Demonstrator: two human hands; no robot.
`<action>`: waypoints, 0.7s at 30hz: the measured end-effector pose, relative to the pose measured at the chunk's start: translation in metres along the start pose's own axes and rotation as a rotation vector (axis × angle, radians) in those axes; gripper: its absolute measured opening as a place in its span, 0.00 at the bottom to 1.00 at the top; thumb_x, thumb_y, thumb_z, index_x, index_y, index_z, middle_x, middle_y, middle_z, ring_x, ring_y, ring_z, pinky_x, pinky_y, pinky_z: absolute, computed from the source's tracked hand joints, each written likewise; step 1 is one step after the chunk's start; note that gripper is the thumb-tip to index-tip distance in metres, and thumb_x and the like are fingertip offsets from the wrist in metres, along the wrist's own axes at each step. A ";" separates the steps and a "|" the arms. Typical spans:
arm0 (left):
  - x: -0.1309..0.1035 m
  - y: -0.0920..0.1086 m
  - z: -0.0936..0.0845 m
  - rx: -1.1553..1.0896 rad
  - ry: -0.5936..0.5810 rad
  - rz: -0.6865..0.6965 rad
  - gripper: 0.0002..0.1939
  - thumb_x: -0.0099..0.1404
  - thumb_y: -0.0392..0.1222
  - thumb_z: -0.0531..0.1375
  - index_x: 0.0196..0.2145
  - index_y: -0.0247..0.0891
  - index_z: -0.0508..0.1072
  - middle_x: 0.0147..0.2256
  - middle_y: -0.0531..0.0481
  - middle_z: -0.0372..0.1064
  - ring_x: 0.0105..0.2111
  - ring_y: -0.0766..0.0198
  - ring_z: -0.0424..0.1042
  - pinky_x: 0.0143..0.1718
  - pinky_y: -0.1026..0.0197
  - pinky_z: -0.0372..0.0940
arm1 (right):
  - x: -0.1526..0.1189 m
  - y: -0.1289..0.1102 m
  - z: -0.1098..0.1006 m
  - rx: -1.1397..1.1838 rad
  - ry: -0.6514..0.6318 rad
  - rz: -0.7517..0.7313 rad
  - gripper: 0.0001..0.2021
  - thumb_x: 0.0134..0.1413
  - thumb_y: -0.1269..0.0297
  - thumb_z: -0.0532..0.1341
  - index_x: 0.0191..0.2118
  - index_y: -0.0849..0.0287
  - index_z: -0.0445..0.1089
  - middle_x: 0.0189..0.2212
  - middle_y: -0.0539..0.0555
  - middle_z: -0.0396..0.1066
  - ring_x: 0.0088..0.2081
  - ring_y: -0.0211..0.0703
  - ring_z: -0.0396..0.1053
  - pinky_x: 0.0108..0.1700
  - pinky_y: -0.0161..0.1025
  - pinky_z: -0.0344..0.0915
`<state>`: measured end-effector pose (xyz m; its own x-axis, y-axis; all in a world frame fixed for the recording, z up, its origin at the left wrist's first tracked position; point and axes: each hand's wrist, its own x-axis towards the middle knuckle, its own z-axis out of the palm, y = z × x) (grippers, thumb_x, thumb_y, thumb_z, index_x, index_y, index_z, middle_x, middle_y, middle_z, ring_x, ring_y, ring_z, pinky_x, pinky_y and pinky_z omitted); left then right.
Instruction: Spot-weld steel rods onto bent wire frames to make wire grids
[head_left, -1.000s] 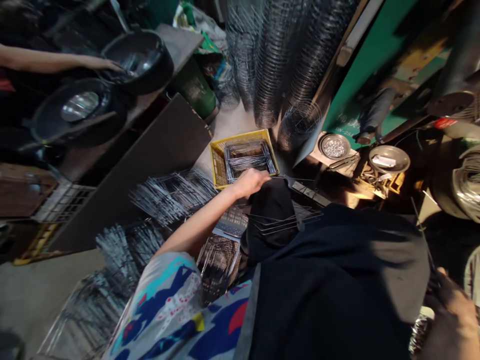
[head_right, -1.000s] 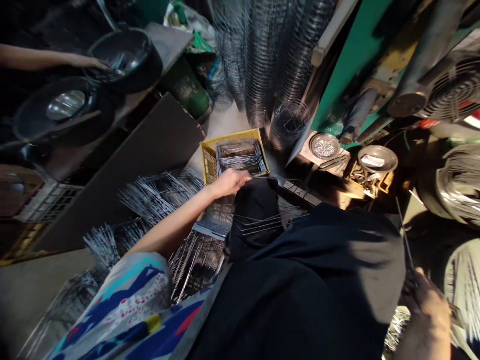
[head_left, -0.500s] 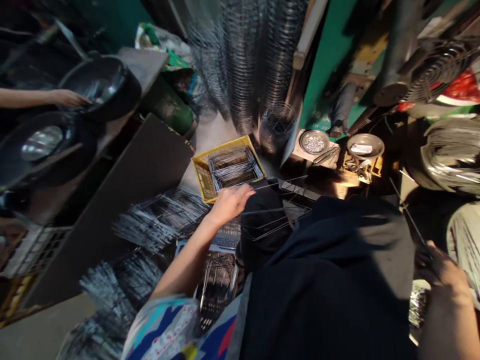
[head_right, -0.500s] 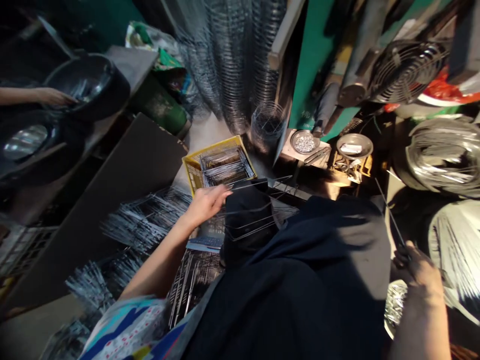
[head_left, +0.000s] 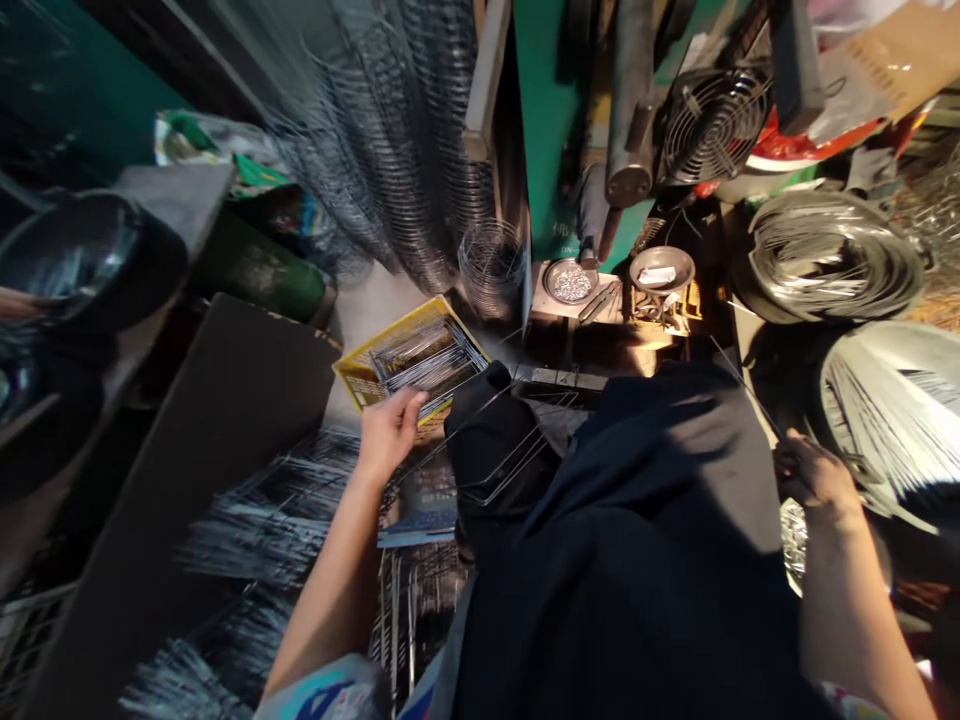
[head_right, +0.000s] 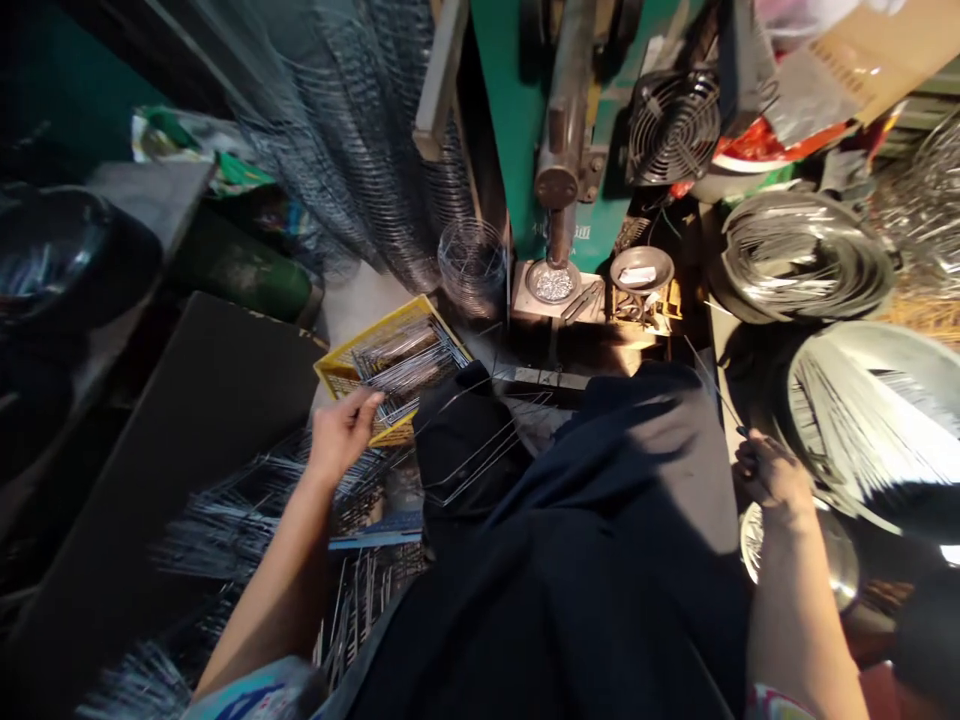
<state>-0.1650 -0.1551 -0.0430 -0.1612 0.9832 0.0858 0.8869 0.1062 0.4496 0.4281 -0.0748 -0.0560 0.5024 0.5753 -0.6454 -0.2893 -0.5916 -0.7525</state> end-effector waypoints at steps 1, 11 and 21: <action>-0.001 -0.001 0.005 -0.043 -0.057 0.006 0.19 0.71 0.52 0.49 0.29 0.40 0.69 0.27 0.49 0.70 0.28 0.61 0.70 0.33 0.62 0.61 | 0.003 0.002 -0.001 0.000 -0.035 0.012 0.11 0.52 0.70 0.65 0.22 0.57 0.65 0.18 0.46 0.54 0.16 0.30 0.51 0.17 0.32 0.43; -0.002 0.005 0.025 0.003 -0.237 -0.052 0.16 0.71 0.51 0.47 0.32 0.42 0.66 0.23 0.53 0.65 0.25 0.62 0.67 0.29 0.64 0.57 | 0.011 0.009 -0.005 -0.067 -0.159 -0.067 0.09 0.47 0.65 0.68 0.26 0.59 0.66 0.18 0.46 0.58 0.15 0.30 0.53 0.13 0.26 0.49; -0.018 0.006 0.023 0.108 -0.082 -0.025 0.14 0.72 0.48 0.48 0.34 0.41 0.68 0.27 0.48 0.73 0.27 0.59 0.72 0.29 0.63 0.59 | 0.016 0.009 -0.003 0.071 -0.157 -0.035 0.10 0.52 0.76 0.61 0.23 0.59 0.69 0.17 0.48 0.59 0.15 0.31 0.53 0.14 0.30 0.45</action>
<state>-0.1465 -0.1690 -0.0618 -0.1520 0.9884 0.0006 0.9252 0.1420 0.3519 0.4361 -0.0730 -0.0727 0.3816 0.6795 -0.6266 -0.3332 -0.5312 -0.7790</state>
